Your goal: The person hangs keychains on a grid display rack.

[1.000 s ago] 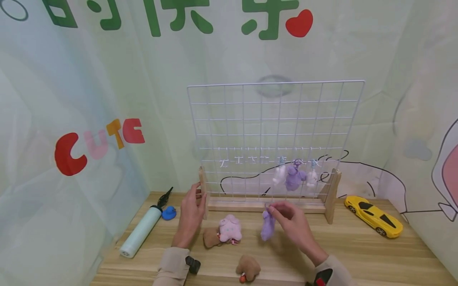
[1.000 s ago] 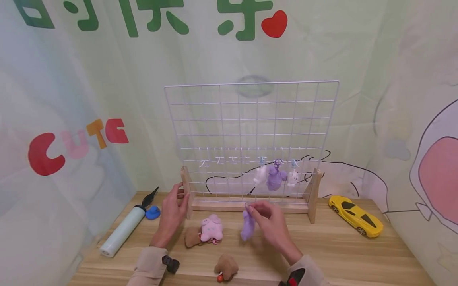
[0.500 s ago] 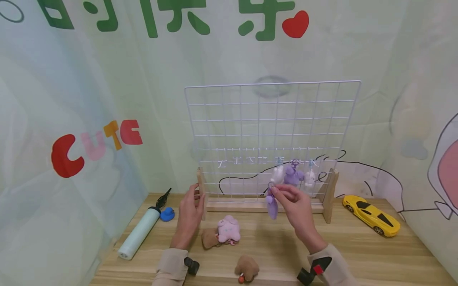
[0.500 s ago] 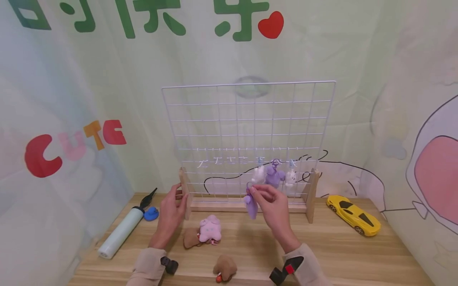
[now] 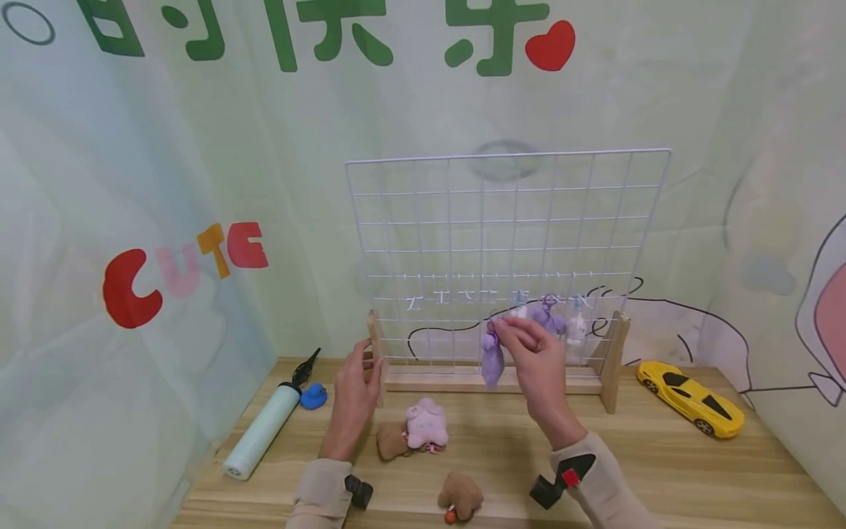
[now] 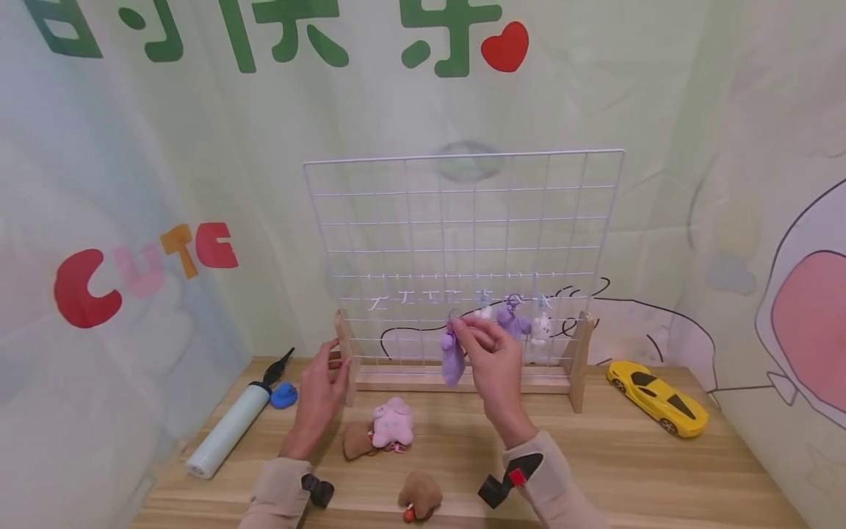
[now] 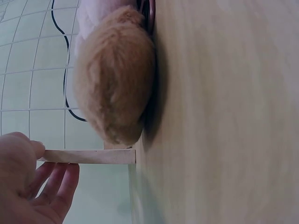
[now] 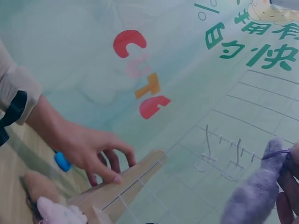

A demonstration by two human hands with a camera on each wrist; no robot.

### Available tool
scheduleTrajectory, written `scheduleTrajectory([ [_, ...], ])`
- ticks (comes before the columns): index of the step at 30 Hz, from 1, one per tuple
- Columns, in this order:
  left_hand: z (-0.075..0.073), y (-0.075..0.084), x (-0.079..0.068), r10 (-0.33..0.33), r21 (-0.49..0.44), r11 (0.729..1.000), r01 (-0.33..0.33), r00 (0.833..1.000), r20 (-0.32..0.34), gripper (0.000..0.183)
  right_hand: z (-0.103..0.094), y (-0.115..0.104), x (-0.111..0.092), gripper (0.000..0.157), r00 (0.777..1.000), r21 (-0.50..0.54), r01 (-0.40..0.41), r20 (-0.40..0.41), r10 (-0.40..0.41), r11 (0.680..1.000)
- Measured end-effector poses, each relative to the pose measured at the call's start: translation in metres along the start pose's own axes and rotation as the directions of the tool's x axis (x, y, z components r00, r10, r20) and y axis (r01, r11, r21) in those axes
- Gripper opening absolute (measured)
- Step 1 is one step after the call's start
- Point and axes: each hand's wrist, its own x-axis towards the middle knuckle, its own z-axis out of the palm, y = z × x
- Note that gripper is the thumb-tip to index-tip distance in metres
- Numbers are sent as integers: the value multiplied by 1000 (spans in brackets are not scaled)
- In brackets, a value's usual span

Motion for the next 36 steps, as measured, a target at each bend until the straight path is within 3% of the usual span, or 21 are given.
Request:
scheduleTrajectory([
  [7, -1, 2, 0, 1, 12, 1000, -1, 1000, 6, 40, 12, -9, 12, 35, 997, 79, 43, -64, -38, 996],
  [18, 0, 3, -1, -13, -1, 1000, 13, 1000, 11, 42, 24, -10, 20, 37, 988, 117, -10, -155, 29, 993],
  [26, -1, 2, -1, -10, -12, 1000, 11, 1000, 13, 41, 23, -2, 22, 38, 990, 103, -45, -129, 58, 994],
  [36, -1, 1, -1, 0, -9, 1000, 0, 1000, 14, 41, 17, 6, 14, 33, 991, 68, -16, -129, 24, 998],
])
